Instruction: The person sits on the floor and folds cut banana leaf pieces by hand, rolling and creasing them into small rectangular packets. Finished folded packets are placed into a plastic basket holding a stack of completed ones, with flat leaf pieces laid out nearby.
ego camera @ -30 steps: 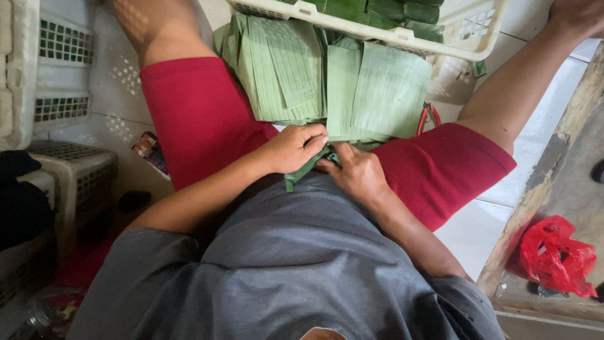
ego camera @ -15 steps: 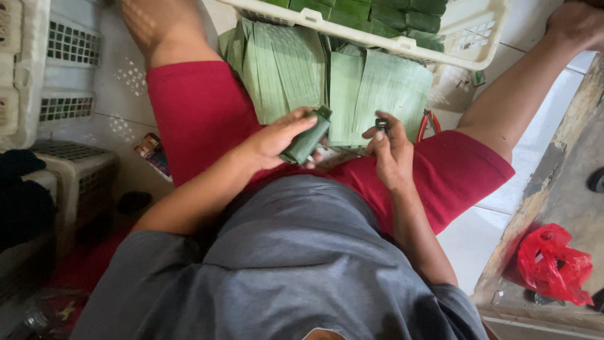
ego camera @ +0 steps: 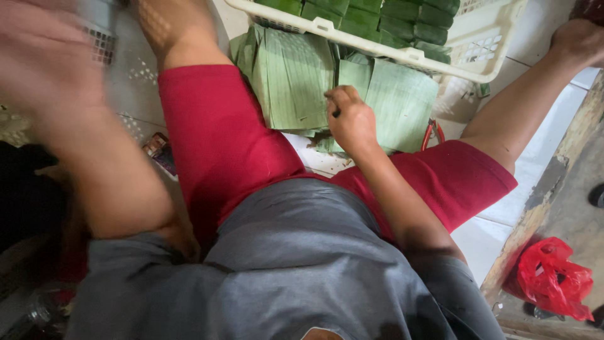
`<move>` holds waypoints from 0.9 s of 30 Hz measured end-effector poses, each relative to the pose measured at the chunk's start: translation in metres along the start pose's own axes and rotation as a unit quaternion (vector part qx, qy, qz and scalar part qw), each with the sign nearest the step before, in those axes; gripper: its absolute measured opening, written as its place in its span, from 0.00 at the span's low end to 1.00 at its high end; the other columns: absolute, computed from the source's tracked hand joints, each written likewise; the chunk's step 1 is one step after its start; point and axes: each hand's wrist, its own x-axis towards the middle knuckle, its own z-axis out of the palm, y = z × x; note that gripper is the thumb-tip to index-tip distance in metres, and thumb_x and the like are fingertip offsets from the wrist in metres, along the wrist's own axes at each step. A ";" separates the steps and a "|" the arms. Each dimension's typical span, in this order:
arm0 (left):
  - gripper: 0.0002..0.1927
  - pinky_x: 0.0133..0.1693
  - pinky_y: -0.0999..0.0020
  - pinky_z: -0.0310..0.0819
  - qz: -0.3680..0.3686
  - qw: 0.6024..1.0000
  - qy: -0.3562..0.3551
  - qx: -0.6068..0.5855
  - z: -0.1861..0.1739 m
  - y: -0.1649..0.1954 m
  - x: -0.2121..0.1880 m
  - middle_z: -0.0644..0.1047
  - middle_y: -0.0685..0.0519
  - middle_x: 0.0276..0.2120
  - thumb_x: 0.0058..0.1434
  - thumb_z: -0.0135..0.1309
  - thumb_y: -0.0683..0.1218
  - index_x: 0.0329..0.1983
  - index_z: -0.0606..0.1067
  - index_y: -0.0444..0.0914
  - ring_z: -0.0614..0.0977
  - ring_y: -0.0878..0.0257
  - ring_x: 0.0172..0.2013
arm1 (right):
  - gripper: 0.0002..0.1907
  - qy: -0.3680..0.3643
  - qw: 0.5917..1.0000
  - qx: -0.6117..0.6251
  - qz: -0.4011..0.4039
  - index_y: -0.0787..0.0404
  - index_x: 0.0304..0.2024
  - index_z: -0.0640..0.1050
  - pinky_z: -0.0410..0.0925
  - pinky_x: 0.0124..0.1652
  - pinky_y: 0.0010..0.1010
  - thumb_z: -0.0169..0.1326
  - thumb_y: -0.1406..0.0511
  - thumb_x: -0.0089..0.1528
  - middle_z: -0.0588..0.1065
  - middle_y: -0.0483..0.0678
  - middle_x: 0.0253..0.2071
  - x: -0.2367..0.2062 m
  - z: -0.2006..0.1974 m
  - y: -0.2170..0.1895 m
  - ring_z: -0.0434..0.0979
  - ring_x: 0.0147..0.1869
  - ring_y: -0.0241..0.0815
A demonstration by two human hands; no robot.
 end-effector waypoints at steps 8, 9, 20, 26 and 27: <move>0.12 0.39 0.55 0.79 -0.083 0.756 -0.252 0.598 0.042 -0.153 -0.069 0.82 0.44 0.41 0.69 0.58 0.48 0.51 0.77 0.38 0.84 0.50 0.38 | 0.35 -0.138 0.981 -0.088 0.107 0.63 0.56 0.75 0.71 0.42 0.49 0.64 0.46 0.56 0.78 0.58 0.44 0.035 -0.007 -0.036 0.80 0.44 0.59; 0.13 0.42 0.49 0.78 -0.026 0.697 -0.260 0.668 0.048 -0.162 -0.071 0.81 0.42 0.42 0.68 0.60 0.50 0.49 0.78 0.39 0.83 0.44 0.41 | 0.34 -0.149 0.977 -0.089 0.127 0.62 0.54 0.76 0.72 0.43 0.48 0.64 0.45 0.56 0.79 0.58 0.44 0.036 -0.006 -0.039 0.80 0.45 0.59; 0.29 0.41 0.46 0.74 -0.119 0.707 -0.174 0.675 0.066 -0.183 -0.067 0.80 0.40 0.36 0.58 0.62 0.47 0.61 0.66 0.37 0.81 0.40 0.41 | 0.18 -0.086 0.977 0.131 0.146 0.66 0.40 0.81 0.73 0.37 0.36 0.66 0.57 0.59 0.80 0.57 0.32 0.032 -0.002 -0.020 0.82 0.35 0.50; 0.21 0.39 0.47 0.75 -0.102 0.718 -0.146 0.673 0.064 -0.182 -0.066 0.80 0.44 0.35 0.60 0.61 0.48 0.54 0.72 0.39 0.81 0.42 0.39 | 0.10 -0.052 0.959 0.190 0.204 0.65 0.40 0.82 0.71 0.28 0.27 0.60 0.62 0.64 0.78 0.51 0.22 0.012 -0.011 -0.003 0.81 0.24 0.32; 0.18 0.37 0.46 0.74 -0.099 0.696 -0.145 0.697 0.065 -0.180 -0.067 0.80 0.45 0.35 0.60 0.61 0.49 0.52 0.74 0.39 0.81 0.42 0.38 | 0.10 -0.058 0.950 0.210 0.222 0.65 0.42 0.82 0.69 0.27 0.27 0.60 0.63 0.64 0.78 0.50 0.23 0.009 -0.012 0.001 0.79 0.24 0.32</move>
